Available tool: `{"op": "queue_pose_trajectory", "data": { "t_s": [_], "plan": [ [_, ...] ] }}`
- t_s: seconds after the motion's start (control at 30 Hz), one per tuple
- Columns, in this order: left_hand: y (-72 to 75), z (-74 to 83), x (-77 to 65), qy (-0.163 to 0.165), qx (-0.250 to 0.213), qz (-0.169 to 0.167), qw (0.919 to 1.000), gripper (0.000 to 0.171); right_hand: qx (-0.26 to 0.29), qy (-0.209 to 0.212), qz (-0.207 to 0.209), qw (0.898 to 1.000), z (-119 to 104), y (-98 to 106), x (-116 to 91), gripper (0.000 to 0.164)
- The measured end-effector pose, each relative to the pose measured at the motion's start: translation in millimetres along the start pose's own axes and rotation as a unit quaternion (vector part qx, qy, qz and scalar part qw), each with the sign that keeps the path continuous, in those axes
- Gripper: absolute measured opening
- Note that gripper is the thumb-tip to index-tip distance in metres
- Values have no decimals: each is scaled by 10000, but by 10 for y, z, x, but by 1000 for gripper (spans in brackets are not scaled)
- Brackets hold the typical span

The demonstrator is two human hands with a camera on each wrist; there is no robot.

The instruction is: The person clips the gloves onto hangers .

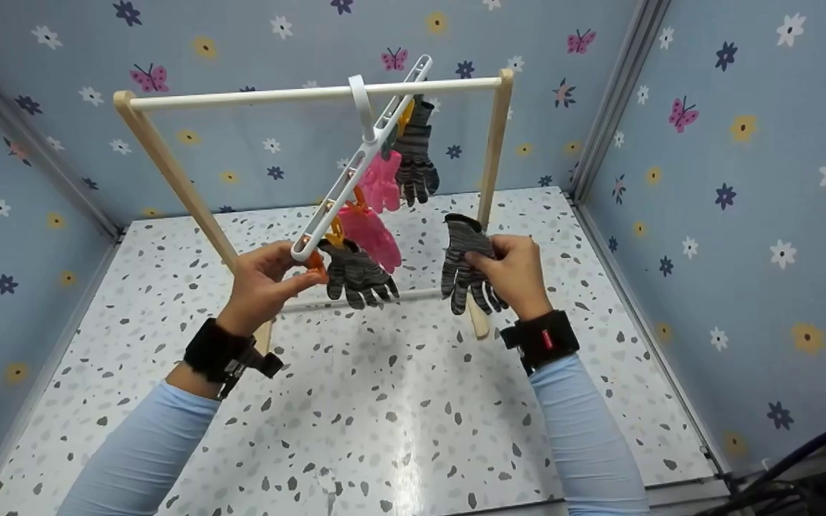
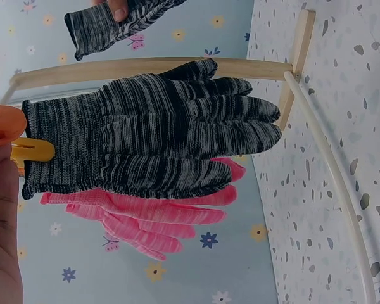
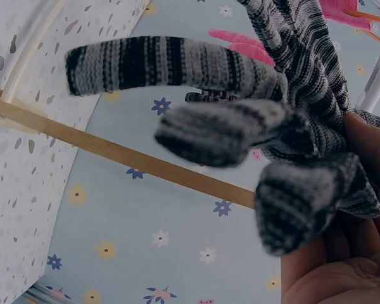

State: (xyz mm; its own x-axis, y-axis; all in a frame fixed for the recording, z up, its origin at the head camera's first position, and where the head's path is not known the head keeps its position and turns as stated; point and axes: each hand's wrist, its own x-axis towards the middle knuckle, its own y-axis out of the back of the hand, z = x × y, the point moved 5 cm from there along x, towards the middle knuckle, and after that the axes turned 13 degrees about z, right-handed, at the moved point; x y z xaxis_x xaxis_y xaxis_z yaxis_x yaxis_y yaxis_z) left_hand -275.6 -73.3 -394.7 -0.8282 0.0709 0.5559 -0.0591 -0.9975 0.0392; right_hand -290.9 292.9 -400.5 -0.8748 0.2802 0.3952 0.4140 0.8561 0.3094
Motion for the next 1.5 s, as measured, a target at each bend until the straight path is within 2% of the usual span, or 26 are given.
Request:
{"op": "queue_pose_trajectory", "data": {
  "t_s": [0.43, 0.73, 1.07, 1.27, 1.5],
  "plan": [
    [-22, -8, 21, -155, 51, 94, 9998, 22, 139, 74, -346, 9993, -64, -201, -143, 13],
    [-33, 40, 46, -246, 272, 166, 9992, 19, 149, 245, -496, 9984, -89, -351, -206, 10],
    [-57, 60, 79, -303, -139, 201, 9992, 11, 156, 384, -639, 9971, -140, -459, -291, 5],
    [-75, 46, 108, -406, -166, 227, 9988, 8, 260, 552, -754, 9953, -224, -530, -356, 6],
    [-103, 71, 134, -413, -217, 368, 9982, 5, 185, 771, -872, 9930, -264, -610, -427, 17]
  ]
}}
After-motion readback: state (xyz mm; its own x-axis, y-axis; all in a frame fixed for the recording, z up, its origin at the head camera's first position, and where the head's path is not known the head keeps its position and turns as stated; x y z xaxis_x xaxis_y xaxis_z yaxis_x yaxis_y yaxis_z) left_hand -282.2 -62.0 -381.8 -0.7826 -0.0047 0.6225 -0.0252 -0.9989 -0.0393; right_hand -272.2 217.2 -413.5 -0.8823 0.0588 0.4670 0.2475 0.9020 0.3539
